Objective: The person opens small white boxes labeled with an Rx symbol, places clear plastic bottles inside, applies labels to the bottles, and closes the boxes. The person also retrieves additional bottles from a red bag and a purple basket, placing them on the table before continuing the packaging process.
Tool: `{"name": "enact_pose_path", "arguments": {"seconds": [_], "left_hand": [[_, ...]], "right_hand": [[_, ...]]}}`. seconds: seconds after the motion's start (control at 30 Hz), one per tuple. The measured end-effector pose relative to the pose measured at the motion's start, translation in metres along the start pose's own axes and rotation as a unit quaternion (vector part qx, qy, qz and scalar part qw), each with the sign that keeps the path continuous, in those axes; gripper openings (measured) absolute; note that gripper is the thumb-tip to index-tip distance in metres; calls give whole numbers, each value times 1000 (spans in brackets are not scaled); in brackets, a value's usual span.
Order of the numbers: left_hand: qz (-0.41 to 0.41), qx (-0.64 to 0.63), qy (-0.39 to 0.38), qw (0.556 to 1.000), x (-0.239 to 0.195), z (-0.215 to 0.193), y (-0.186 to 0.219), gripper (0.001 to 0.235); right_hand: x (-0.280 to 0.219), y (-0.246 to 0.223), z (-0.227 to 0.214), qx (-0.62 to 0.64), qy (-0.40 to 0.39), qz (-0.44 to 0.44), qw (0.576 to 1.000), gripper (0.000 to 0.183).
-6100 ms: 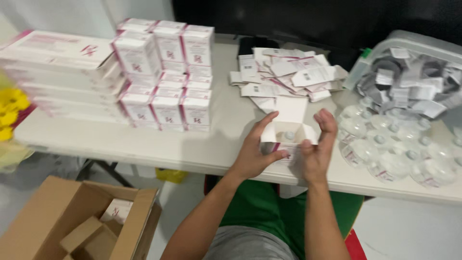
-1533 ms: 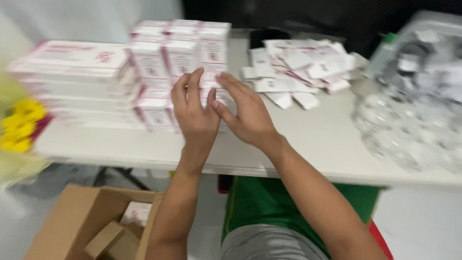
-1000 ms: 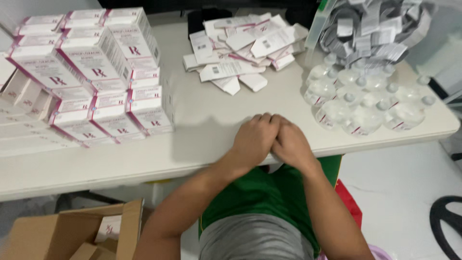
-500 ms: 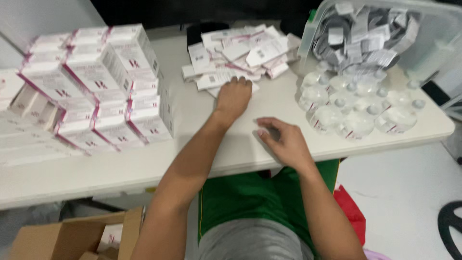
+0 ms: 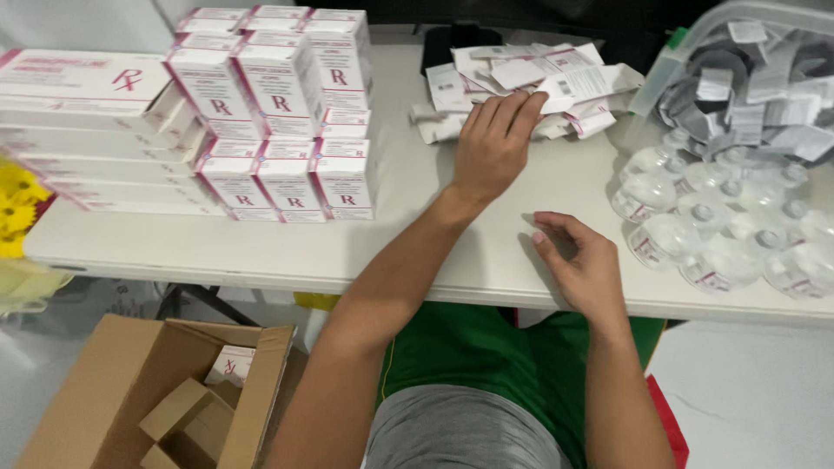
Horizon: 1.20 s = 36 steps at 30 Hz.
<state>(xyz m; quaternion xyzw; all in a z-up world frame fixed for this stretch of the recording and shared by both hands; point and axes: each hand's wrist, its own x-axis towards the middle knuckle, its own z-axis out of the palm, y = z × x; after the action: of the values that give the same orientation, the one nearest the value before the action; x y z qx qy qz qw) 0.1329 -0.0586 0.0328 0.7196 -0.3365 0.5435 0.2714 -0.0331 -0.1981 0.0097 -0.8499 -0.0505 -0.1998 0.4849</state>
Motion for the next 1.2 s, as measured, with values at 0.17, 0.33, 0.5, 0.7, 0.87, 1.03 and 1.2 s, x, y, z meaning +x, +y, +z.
{"name": "enact_pose_path", "arguments": {"seconds": [0.17,0.33,0.5,0.7,0.87,1.03,1.2], "left_hand": [[-4,-18,12,1000,0,-5,7,30],[63,-71,-164,982,-8,8,11,33],[117,-86,-208,967,-21,21,24,30],[77,-132,-308,939,-12,12,25,33],[-62,-164,-27,984,37,-40,5,31],[-125,272,86,950,60,-144,-61,63],[-205,306,-68,927,38,-209,-86,64]], "right_hand": [[-3,3,1,-6,16,20,1000,33],[0,7,2,9,16,4,1000,31],[-2,7,2,6,15,-4,1000,29],[-3,11,1,-7,18,13,1000,25],[-5,14,1,40,30,15,999,26],[-6,13,0,24,24,25,999,25],[-6,11,2,43,32,23,998,25]]}}
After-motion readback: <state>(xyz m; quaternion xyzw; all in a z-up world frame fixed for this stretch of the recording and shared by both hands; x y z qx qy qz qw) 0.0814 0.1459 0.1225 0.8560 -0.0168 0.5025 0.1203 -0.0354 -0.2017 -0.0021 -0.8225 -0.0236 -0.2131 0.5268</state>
